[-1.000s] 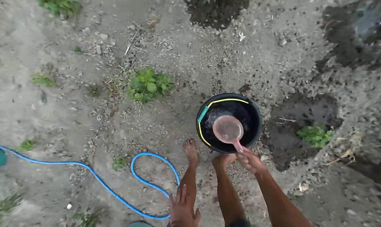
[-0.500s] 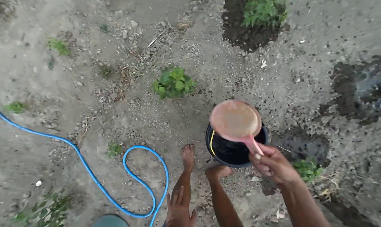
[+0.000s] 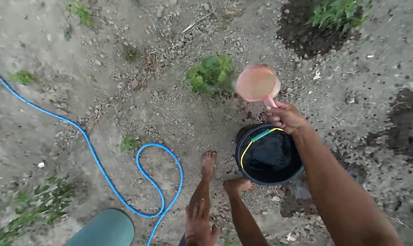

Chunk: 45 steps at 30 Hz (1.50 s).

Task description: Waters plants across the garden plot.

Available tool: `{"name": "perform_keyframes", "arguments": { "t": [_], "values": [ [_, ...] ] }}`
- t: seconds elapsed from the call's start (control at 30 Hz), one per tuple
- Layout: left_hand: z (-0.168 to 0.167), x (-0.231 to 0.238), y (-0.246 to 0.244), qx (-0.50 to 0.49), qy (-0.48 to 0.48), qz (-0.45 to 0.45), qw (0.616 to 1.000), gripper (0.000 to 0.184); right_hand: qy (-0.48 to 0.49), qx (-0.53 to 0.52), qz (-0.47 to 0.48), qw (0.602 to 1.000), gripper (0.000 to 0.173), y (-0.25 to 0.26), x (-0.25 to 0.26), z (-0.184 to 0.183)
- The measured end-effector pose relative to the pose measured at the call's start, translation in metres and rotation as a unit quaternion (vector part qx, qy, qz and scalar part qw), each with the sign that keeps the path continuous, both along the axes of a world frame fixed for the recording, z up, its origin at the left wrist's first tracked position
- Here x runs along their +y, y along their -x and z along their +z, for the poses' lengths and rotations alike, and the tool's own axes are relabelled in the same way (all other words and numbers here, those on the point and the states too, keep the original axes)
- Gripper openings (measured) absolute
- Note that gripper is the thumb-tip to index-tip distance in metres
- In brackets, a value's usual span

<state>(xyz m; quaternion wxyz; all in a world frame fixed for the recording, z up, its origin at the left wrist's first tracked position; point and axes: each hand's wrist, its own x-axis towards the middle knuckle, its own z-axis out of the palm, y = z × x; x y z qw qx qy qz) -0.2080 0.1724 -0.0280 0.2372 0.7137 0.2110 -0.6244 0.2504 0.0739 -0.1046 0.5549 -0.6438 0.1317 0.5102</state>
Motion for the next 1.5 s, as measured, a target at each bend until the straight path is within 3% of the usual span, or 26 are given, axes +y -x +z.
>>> {"name": "perform_keyframes", "arguments": {
  "t": [0.43, 0.83, 0.97, 1.1, 1.23, 1.33, 1.4, 1.5],
  "values": [
    [-0.001, -0.003, -0.002, -0.016, -0.005, 0.015, 1.0, 0.068, 0.116, -0.045, -0.038, 0.991, 0.02, -0.035, -0.005, -0.032],
    [-0.001, -0.003, -0.005, -0.013, -0.009, 0.002, 1.0, 0.067, 0.195, -0.097, -0.053, 0.975, 0.017, -0.067, 0.023, -0.022],
    [-0.002, 0.0, -0.008, -0.001, -0.004, -0.008, 1.0, 0.069, 0.241, -0.136, -0.026, 0.961, 0.02, -0.063, 0.022, -0.019],
    [-0.001, 0.003, -0.016, 0.008, 0.003, -0.006, 1.0, 0.07, 0.274, -0.199, 0.035, 0.94, 0.034, -0.052, 0.005, -0.014],
    [-0.002, 0.006, -0.019, 0.006, 0.006, -0.015, 1.0, 0.071, 0.223, -0.173, -0.054, 0.958, 0.037, -0.024, -0.026, 0.009],
    [-0.003, 0.007, -0.018, -0.001, 0.008, -0.018, 1.0, 0.072, 0.015, -0.104, -0.219, 0.97, 0.016, 0.028, -0.079, 0.037],
    [-0.003, 0.006, -0.017, -0.006, 0.008, -0.018, 1.0, 0.072, -0.109, -0.053, -0.247, 0.962, 0.006, 0.08, -0.126, 0.058],
    [-0.002, -0.001, -0.018, -0.009, -0.002, -0.021, 1.0, 0.072, -0.051, -0.01, -0.215, 0.975, 0.017, 0.161, -0.178, 0.078]
  ]
}}
